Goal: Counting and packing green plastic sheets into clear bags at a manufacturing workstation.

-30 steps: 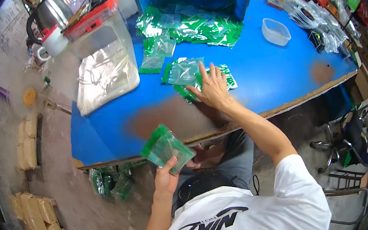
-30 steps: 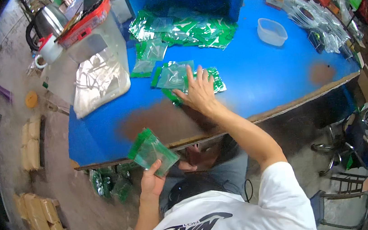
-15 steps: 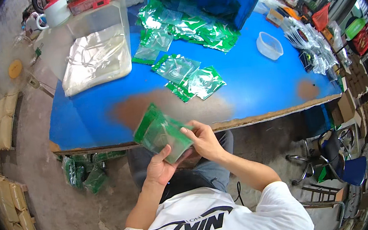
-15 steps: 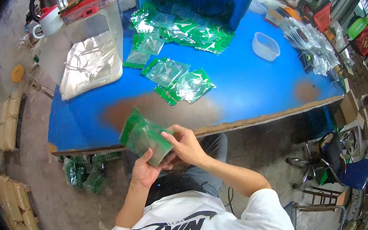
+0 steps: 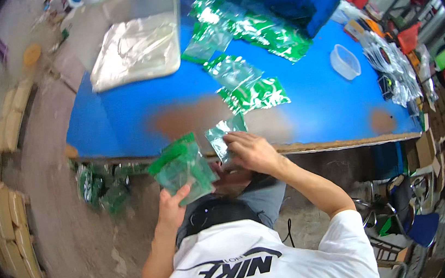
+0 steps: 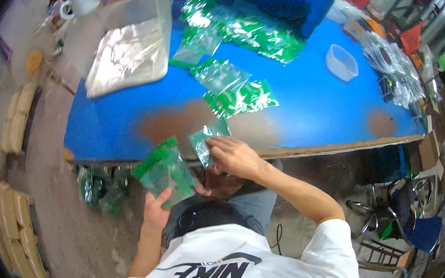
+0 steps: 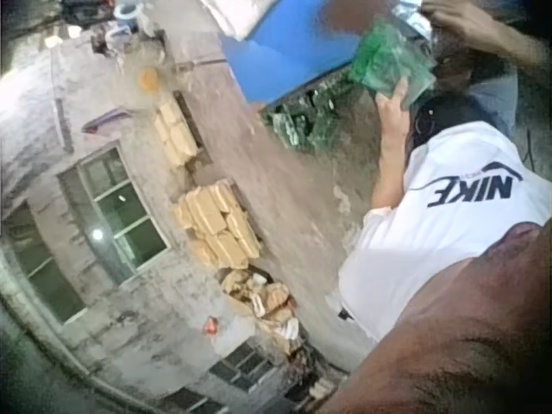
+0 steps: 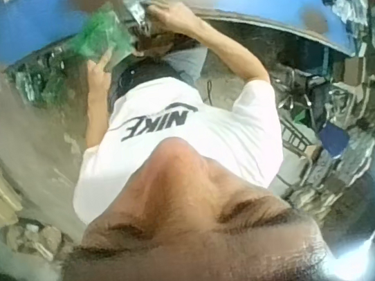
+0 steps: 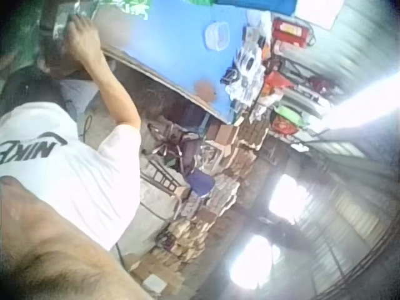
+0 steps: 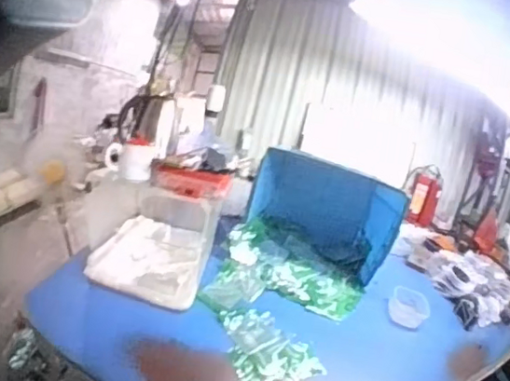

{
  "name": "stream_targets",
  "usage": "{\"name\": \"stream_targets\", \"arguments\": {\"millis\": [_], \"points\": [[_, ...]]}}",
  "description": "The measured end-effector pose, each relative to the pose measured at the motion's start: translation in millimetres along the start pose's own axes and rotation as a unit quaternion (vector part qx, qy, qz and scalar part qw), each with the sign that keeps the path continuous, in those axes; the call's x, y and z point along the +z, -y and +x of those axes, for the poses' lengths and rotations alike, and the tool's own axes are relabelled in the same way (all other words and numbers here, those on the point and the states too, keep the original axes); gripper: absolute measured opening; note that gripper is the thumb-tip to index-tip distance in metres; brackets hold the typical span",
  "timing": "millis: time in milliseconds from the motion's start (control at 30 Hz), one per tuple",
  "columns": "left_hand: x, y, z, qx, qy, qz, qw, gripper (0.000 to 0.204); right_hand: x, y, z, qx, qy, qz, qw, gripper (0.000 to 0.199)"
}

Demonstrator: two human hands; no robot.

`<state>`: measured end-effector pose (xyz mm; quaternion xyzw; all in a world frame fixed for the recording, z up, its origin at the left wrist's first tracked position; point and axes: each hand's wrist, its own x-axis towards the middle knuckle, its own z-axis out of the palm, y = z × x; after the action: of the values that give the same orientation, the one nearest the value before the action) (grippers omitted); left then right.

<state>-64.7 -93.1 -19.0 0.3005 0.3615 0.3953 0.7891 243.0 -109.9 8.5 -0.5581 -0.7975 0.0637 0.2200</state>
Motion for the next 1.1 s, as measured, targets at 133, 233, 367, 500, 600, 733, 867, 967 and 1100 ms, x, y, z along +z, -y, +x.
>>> {"name": "stream_targets", "arguments": {"millis": [133,233,367,500,600,733,867,967,1100], "points": [[-1,-6,12,-0.113,0.053,-0.109,0.986,0.052,-35,38,20,-0.022,-0.215,0.11,0.97,0.037],[11,-6,22,-0.195,0.082,-0.197,0.957,0.051,-32,56,24,-0.169,-0.005,0.071,0.983,0.04],[30,-5,28,-0.002,0.065,0.127,0.99,0.038,-27,17,42,-0.067,-0.066,0.026,0.995,0.058],[18,-4,30,0.127,0.051,0.217,0.967,0.044,-9,-31,26,0.14,-0.023,-0.132,0.981,0.094],[-3,-6,20,0.116,0.061,0.183,0.974,0.045,2,8,14,-0.021,0.03,-0.036,0.999,0.087],[-1,-14,12,0.1,0.096,0.204,0.969,0.058,26,18,11,-0.105,-0.117,0.045,0.987,0.04],[-7,-19,21,0.265,0.118,0.32,0.902,0.06,-7,57,28,0.132,-0.019,0.35,0.927,0.019],[-11,-16,20,0.266,0.11,0.314,0.905,0.054,-27,50,41,0.188,0.213,0.502,0.817,0.031],[-4,-18,11,0.196,0.024,0.082,0.977,0.052,-18,-21,22,0.073,-0.006,-0.08,0.994,0.093]]}}
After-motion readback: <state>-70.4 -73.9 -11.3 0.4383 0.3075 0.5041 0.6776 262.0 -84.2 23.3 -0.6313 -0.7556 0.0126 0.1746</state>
